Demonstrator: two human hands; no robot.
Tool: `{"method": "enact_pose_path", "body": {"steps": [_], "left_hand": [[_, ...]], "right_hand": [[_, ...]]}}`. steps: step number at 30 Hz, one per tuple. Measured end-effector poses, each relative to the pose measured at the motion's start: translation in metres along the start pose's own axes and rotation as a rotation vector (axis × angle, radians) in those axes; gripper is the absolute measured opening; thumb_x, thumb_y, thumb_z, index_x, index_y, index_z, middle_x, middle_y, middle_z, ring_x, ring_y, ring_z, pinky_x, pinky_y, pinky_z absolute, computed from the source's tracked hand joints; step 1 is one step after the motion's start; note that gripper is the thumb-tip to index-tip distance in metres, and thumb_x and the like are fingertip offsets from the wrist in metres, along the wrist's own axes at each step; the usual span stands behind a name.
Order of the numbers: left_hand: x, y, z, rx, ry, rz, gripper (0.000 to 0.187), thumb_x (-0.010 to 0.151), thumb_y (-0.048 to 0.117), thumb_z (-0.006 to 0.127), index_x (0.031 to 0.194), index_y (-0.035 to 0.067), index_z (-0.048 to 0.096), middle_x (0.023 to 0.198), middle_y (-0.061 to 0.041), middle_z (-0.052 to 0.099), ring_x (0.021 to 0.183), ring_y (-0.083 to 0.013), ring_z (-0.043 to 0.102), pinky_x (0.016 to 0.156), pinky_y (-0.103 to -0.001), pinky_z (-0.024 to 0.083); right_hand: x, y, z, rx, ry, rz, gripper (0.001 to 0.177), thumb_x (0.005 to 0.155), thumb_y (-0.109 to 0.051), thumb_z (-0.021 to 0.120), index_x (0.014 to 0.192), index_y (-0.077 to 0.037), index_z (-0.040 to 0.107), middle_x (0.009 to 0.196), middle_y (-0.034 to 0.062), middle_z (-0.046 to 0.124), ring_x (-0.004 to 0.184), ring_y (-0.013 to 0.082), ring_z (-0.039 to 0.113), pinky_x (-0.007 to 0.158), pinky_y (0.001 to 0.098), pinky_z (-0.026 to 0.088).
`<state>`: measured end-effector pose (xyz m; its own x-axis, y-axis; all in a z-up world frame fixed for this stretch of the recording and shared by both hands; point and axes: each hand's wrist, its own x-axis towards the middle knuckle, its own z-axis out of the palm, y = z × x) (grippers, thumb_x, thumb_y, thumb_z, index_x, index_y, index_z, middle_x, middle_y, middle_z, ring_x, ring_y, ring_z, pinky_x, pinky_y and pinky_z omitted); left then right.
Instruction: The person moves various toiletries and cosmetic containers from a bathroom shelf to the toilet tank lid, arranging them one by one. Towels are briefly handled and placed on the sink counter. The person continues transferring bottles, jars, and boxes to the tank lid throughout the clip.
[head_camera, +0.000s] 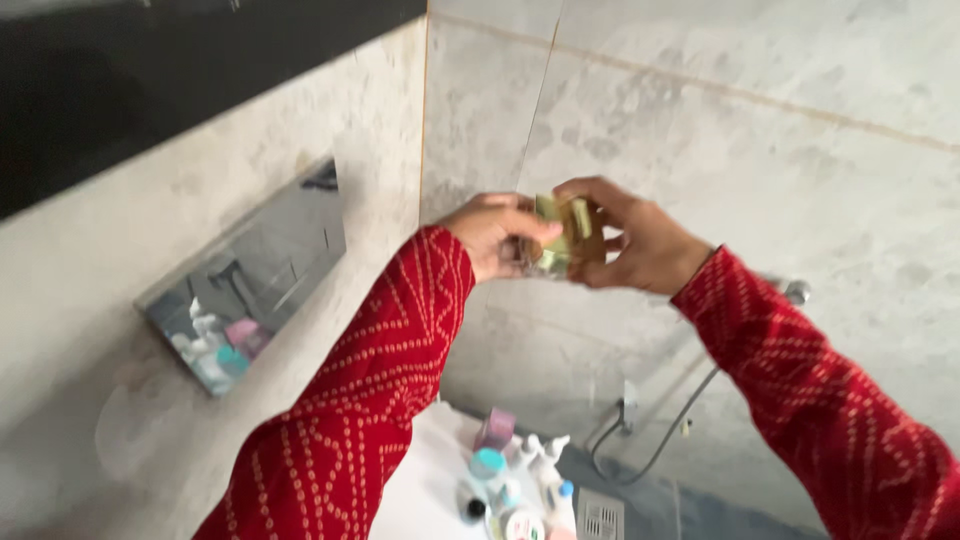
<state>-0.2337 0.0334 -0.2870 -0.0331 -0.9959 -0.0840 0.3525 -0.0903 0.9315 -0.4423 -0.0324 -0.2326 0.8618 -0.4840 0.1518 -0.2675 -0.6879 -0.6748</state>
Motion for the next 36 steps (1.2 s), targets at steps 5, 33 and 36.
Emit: {"method": "enact_pose_path", "body": {"steps": [5, 33, 36], "left_hand": [[-0.027, -0.066, -0.015, 0.057, 0.060, -0.085, 0.051, 0.077, 0.010, 0.079, 0.126, 0.006, 0.063, 0.100, -0.007, 0.073, 0.092, -0.0192, 0.070, 0.083, -0.038, 0.057], [-0.028, -0.362, -0.191, -0.097, 0.632, -0.683, 0.047, 0.100, 0.025, 0.053, 0.145, 0.013, 0.052, 0.147, -0.011, 0.052, 0.131, -0.0320, 0.057, 0.099, -0.048, 0.059], [-0.029, -0.381, -0.205, -0.075, 0.627, -0.735, 0.043, 0.101, 0.020, 0.051, 0.144, 0.012, 0.054, 0.147, -0.011, 0.054, 0.132, -0.0309, 0.057, 0.103, -0.048, 0.058]], "right_hand": [[-0.022, 0.021, 0.062, -0.230, 0.041, -0.087, 0.085, 0.058, -0.020, 0.092, 0.135, -0.010, 0.057, 0.119, 0.0118, 0.069, 0.106, 0.0246, 0.070, 0.089, 0.0391, 0.061], [-0.020, 0.254, 0.375, -0.366, -0.179, 0.426, 0.074, 0.059, -0.024, 0.088, 0.127, -0.012, 0.060, 0.113, 0.0087, 0.070, 0.105, 0.0266, 0.068, 0.097, 0.0390, 0.057], [-0.015, 0.279, 0.404, -0.419, -0.126, 0.292, 0.081, 0.051, -0.019, 0.091, 0.126, -0.011, 0.060, 0.120, 0.0103, 0.066, 0.117, 0.0279, 0.061, 0.107, 0.0425, 0.048]]}}
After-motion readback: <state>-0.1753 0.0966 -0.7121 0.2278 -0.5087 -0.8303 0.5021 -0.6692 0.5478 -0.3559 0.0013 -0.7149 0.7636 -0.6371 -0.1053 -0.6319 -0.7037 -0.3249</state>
